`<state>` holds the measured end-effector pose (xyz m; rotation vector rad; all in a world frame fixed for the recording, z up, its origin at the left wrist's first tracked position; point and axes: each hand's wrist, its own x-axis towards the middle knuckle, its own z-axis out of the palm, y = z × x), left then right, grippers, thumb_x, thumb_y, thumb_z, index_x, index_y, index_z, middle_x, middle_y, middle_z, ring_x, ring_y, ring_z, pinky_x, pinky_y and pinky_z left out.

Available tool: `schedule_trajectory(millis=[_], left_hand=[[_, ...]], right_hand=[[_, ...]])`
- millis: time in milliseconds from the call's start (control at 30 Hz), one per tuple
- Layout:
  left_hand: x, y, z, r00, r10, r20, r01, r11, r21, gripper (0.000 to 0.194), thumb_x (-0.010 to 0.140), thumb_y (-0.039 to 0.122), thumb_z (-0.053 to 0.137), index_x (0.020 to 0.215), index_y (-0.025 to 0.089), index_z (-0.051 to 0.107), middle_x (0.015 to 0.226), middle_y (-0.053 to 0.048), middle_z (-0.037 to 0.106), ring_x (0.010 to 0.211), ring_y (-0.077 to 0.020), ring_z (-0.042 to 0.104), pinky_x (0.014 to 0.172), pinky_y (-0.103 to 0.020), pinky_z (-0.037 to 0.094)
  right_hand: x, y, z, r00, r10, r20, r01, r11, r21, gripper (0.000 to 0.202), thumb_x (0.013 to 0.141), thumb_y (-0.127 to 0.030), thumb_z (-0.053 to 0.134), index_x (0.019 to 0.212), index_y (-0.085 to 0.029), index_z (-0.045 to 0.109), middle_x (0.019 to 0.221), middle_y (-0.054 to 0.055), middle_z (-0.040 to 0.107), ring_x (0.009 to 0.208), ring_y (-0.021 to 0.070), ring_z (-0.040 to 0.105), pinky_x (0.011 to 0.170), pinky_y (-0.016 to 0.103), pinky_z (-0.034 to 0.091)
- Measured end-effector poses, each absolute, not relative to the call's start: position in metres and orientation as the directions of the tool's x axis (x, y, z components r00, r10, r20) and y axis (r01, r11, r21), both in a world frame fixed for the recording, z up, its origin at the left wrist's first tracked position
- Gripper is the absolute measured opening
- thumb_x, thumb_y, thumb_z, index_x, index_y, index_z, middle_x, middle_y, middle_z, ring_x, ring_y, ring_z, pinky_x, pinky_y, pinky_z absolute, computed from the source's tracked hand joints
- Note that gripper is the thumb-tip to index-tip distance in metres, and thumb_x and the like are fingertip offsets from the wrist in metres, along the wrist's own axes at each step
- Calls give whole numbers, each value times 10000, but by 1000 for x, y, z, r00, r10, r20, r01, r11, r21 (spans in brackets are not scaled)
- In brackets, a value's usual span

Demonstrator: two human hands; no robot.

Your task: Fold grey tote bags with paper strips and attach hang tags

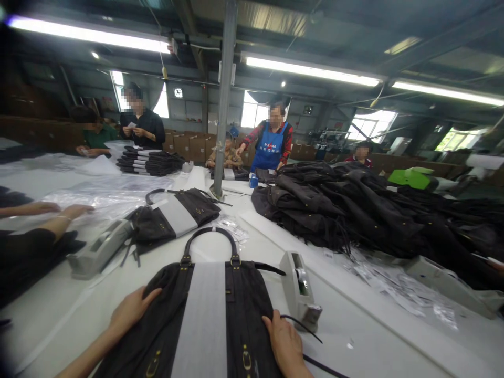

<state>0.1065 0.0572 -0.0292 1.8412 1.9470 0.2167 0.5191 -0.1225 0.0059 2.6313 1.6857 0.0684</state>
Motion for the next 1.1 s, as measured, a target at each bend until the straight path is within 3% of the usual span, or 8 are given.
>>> schedule_trajectory(millis=[200,300,400,467,533,600,933,1100], left_hand=[[112,48,-20,-64,978,-200,910,140,391,588,799,714,285,905,226,597,898,-113,692,915,-324,644,757,-408,486],[108,43,-27,7,988,-151,943,44,330,415,835,546,389,1060,278,613,994,-84,678,903,-296,644,769,-382,487],[101,42,-40,151,986,-76,974,-135,183,462,807,286,459,1248,410,514,1165,-47,615,911,-279,641,800,-380,484],[97,43,-49,196,979,-50,975,-189,120,549,779,209,467,1267,458,484,1220,-34,583,913,-283,643,822,-389,481],[94,46,-56,199,979,-53,973,-191,127,573,748,193,497,1250,469,501,1245,-22,572,923,-289,642,849,-395,476],[92,48,-61,184,980,-70,971,-170,169,581,718,196,525,1232,466,523,1260,-6,568,960,-298,630,883,-403,467],[86,52,-76,168,979,-117,971,-144,190,540,715,245,495,1212,450,554,1287,28,558,1058,-316,577,979,-428,422],[88,52,-79,73,987,-144,953,-26,303,489,703,291,524,1155,465,592,1284,74,559,1193,-316,484,1042,-424,368]], right_hand=[[520,-116,14,395,917,-64,914,-384,134,344,944,-372,375,1065,-138,597,780,150,698,775,303,686,645,371,511],[523,-109,37,393,911,-127,916,-377,136,326,906,-342,457,1113,-124,583,774,162,698,777,330,682,640,389,501],[526,-81,67,342,938,-49,939,-341,38,279,880,-373,489,1036,-183,621,829,132,701,803,297,675,662,340,476],[532,-46,80,303,952,33,945,-296,-142,294,887,-413,459,1035,-225,631,841,83,705,785,241,668,669,294,454],[540,-1,83,296,954,57,900,-258,-351,294,869,-414,473,1004,-228,657,798,45,706,751,193,655,668,253,436],[550,46,73,328,943,50,849,-271,-454,283,847,-373,492,940,-192,688,774,44,705,743,171,644,680,232,427],[562,216,1,434,897,88,789,-331,-518,324,862,-277,407,987,-155,680,960,57,694,932,163,608,835,218,412],[557,252,-24,542,840,19,726,-457,-514,332,780,-302,540,1009,-101,676,1058,171,648,976,247,599,814,301,441]])
